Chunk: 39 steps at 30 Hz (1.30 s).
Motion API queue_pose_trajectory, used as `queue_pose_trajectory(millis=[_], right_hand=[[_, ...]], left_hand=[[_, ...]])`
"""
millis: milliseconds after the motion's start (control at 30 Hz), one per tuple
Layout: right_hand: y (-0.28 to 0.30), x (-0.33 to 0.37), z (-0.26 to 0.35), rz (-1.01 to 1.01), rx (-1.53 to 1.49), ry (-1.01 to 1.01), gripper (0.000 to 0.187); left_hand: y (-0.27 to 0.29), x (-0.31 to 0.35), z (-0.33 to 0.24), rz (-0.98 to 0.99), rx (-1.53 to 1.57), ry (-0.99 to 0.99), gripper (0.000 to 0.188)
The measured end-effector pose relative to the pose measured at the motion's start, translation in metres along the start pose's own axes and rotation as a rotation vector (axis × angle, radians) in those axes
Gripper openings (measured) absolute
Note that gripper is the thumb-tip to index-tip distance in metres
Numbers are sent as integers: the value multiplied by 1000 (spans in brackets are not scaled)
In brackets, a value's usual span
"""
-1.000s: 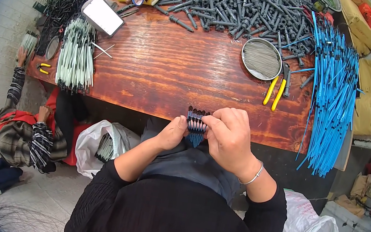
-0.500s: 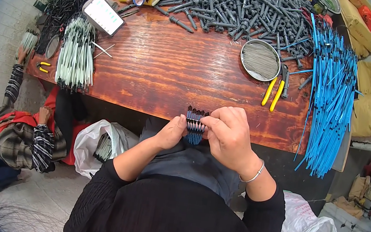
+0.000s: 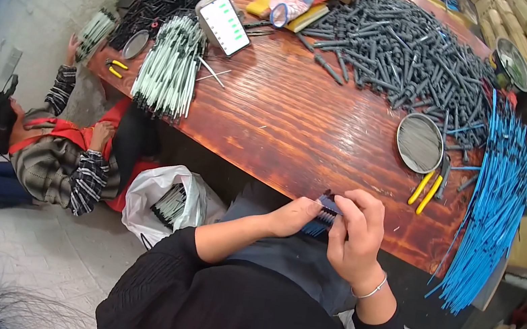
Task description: Assembling blue umbrella ribs into a central hub and securing them using a pair of pliers.
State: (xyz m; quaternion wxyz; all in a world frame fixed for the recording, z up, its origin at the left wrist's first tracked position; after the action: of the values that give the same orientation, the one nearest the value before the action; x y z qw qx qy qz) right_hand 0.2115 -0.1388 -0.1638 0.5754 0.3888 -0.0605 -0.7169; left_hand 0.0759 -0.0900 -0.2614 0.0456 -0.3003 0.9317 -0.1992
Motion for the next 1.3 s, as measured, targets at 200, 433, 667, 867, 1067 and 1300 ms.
queue_pose_trajectory(millis=[200, 433, 667, 867, 1067, 1300], right_hand=[[26, -19, 1, -124, 413, 68, 17], [26, -72, -122, 32, 494, -14, 7], [-134, -147, -102, 336, 460, 192, 44], [-252, -215, -96, 371, 223, 114, 64], [-316, -287, -122, 227, -97, 35, 73], [-332, -301, -121, 440, -162, -131, 63]], left_hand=[[5, 9, 12, 21, 93, 39, 64], [3, 26, 16, -9, 157, -33, 61], [32, 41, 15, -22, 17, -45, 68], [57, 55, 23, 11, 116, -125, 74], [73, 52, 3, 93, 124, -149, 74], [81, 50, 9, 101, 179, -141, 56]])
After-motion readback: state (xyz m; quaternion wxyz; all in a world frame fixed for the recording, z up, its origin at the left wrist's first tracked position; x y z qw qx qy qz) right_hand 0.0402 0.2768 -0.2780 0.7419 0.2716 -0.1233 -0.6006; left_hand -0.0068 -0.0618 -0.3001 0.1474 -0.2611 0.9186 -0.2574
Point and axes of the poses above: each hand's wrist, its own x-axis away from the middle knuckle, its own y-axis out of the back of the hand, z = x × y, the point moved 1 cm from there along -x, towards the middle knuckle, and after that the axes turned 1 degree about x, right-handed, at the moved point
